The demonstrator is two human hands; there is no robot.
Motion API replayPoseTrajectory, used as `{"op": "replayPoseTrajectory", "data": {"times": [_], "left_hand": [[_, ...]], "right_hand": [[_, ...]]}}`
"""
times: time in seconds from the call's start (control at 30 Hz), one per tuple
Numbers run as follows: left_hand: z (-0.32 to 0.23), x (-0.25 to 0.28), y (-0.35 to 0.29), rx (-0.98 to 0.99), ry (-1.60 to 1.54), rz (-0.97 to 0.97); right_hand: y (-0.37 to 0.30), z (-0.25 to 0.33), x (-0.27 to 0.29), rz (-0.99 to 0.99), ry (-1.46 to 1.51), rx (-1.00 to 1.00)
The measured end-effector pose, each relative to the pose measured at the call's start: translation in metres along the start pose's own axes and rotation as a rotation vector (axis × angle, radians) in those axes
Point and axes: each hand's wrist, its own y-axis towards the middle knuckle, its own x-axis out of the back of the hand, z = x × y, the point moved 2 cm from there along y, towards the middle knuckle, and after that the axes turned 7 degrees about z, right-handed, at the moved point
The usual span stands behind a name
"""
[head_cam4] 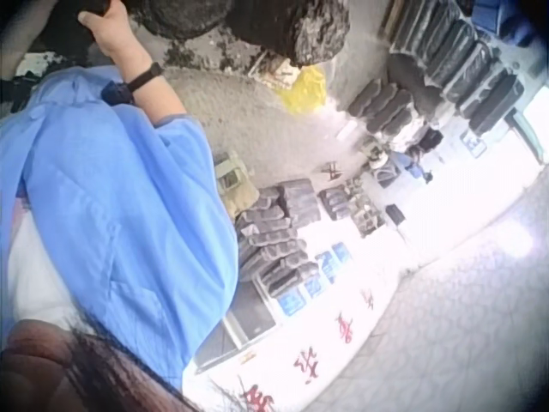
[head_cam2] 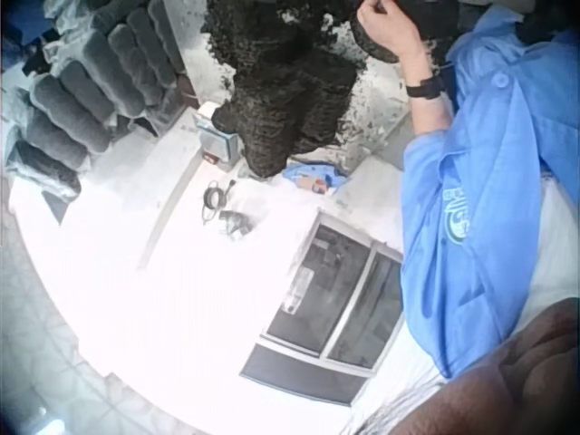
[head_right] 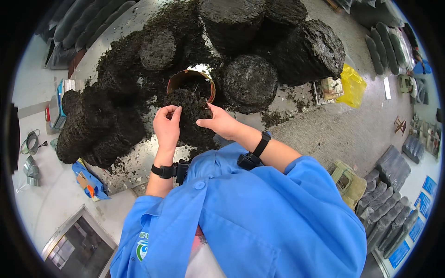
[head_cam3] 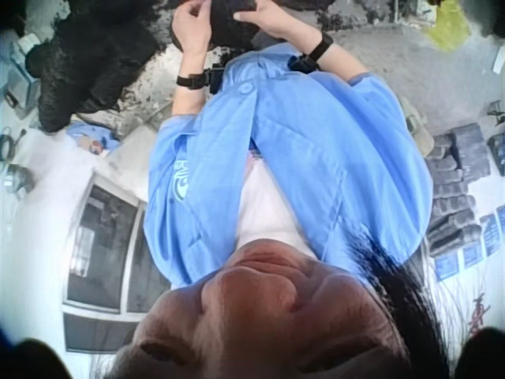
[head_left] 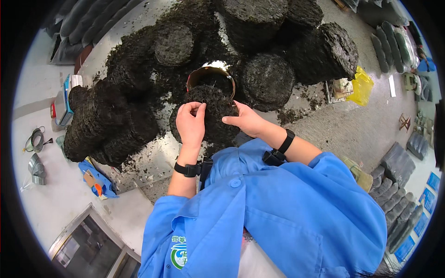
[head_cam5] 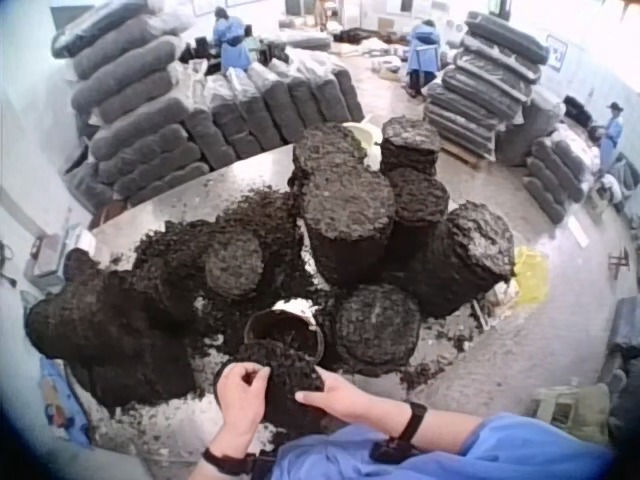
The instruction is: Inspecting and organizing compressed tea cakes on a table.
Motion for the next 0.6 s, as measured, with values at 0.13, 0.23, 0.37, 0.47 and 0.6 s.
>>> {"op": "replayPoseTrajectory", "data": {"times": [0.13,0.23,0.37,0.47,0.6], "left_hand": [[0.005,-0.001,0.011,0.134,-0.047,0.034],[0.010,0.002,0.016,0.252,-0.175,0.118],[0.020,0.012,0.032,0.284,-0.677,0.182],[0.025,0.015,0.062,0.152,-0.319,0.088],[0.015,0.001,0.090,-0.105,0.200,0.097]], "right_hand": [[0.010,0.005,0.000,-0.017,-0.187,-0.026],[0.018,0.008,0.002,-0.005,-0.159,-0.077],[0.020,0.014,0.008,-0.028,0.039,-0.149],[0.013,0.018,0.014,-0.107,0.155,-0.172],[0.000,0.020,0.021,-0.166,0.211,-0.261]]}}
